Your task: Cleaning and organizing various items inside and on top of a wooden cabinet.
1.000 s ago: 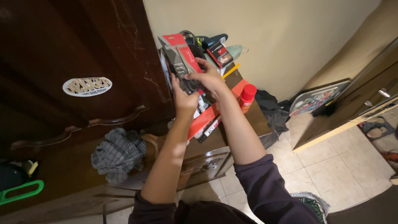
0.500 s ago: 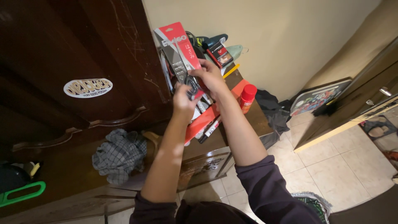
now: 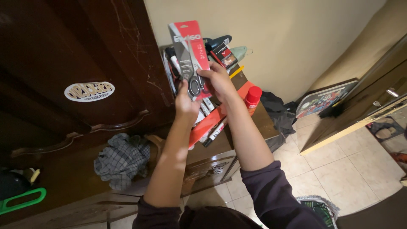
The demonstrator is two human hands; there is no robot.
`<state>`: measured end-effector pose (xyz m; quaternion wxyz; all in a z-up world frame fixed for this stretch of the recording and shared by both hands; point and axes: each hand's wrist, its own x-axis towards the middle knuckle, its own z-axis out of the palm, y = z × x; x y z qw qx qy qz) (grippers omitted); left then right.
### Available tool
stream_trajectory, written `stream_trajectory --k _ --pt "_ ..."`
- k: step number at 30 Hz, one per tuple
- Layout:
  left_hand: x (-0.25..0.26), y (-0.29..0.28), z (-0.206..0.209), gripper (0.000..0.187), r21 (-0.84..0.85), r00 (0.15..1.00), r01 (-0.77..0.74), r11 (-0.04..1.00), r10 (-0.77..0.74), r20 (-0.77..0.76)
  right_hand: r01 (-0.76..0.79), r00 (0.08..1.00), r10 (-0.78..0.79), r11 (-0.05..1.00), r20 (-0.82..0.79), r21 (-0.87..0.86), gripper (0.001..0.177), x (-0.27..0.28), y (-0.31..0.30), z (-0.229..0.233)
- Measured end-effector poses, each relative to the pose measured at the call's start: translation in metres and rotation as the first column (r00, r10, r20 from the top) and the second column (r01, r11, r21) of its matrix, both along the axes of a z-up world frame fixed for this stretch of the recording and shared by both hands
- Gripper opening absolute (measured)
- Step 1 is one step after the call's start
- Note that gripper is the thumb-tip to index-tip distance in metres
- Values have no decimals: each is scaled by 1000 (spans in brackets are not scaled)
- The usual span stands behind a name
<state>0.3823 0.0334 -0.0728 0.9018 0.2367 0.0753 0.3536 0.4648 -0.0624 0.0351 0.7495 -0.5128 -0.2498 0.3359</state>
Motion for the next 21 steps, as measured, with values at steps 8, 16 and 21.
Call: stream_trajectory --k 8,16,21 --pt "-7 -8 20 28 59 999 -34 998 35 -14 40 997 -36 998 -70 55 32 13 3 -14" --pt "-19 -25 49 41 162 998 -40 986 47 -34 161 984 -173 963 39 214 29 9 0 -7" --pt "-16 -24 28 40 330 981 -88 940 139 -134 308 934 -348 895 74 323 29 13 -2 -5"
